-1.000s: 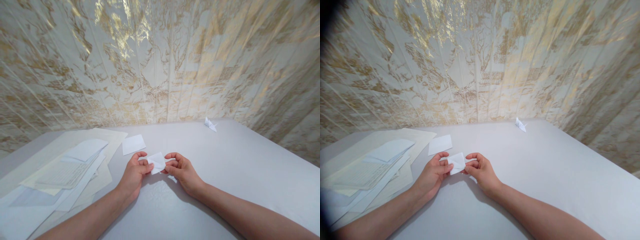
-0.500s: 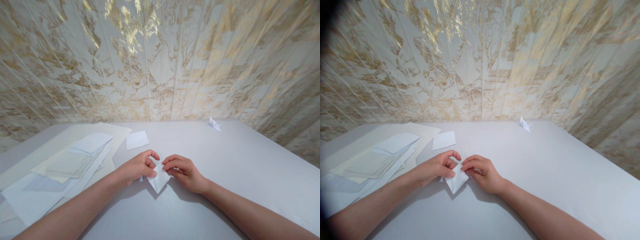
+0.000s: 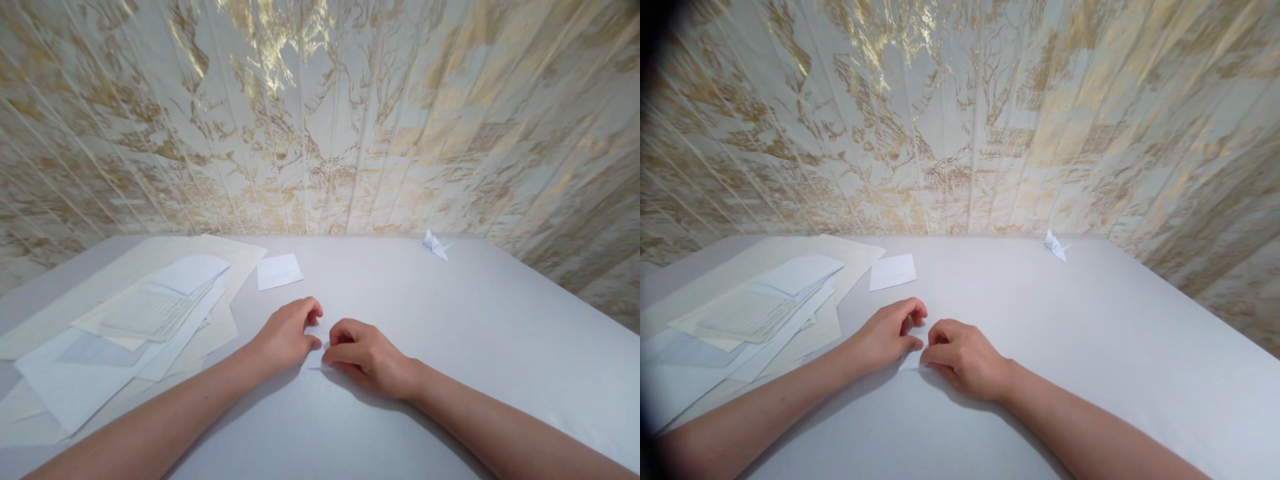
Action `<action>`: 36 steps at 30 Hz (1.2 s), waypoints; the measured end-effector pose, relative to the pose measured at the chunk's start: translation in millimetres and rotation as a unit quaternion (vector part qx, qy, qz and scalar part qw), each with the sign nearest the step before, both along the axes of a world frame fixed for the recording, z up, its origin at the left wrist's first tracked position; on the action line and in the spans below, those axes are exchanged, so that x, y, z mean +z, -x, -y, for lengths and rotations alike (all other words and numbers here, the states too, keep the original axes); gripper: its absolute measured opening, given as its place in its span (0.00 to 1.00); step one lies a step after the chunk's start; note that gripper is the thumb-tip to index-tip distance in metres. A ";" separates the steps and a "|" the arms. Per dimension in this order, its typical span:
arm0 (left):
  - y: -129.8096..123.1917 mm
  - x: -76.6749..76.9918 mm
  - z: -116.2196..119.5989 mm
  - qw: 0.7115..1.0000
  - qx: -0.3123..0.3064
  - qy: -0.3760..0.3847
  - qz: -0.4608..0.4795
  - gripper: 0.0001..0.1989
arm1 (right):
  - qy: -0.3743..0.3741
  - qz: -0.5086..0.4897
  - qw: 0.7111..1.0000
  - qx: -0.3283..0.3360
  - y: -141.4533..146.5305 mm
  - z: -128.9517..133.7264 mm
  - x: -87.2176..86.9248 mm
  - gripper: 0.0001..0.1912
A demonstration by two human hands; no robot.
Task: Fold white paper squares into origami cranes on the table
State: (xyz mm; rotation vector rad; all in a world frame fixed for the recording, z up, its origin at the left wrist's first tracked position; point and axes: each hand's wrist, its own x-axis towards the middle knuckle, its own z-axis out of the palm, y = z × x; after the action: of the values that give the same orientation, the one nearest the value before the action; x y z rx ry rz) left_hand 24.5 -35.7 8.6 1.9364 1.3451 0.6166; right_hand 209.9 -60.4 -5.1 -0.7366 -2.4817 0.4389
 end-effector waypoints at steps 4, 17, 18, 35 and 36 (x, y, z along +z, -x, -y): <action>3.4 2.4 3.9 0.994 -0.057 -0.035 -0.091 0.04 | 0.018 0.016 0.999 0.026 0.6 0.3 2.7 0.11; 16.3 2.9 19.3 0.990 -0.095 -0.019 -0.099 0.08 | 0.101 0.001 0.989 -0.112 13.1 4.8 3.3 0.07; 16.6 3.7 19.7 0.990 -0.101 -0.022 -0.099 0.09 | 0.100 0.001 0.987 -0.125 14.1 5.3 2.8 0.07; 14.9 5.4 18.3 0.986 -0.118 -0.021 -0.116 0.09 | 0.099 0.026 0.980 -0.168 19.6 5.0 1.1 0.05; 14.6 5.2 18.3 0.986 -0.118 -0.023 -0.114 0.09 | 0.102 0.025 0.981 -0.164 19.3 4.7 1.6 0.05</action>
State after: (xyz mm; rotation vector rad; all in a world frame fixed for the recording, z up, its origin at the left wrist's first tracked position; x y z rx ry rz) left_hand 9.9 -54.0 13.8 2.2165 1.2182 0.3219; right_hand 190.6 -65.1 -3.5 -1.2291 -2.3199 0.5590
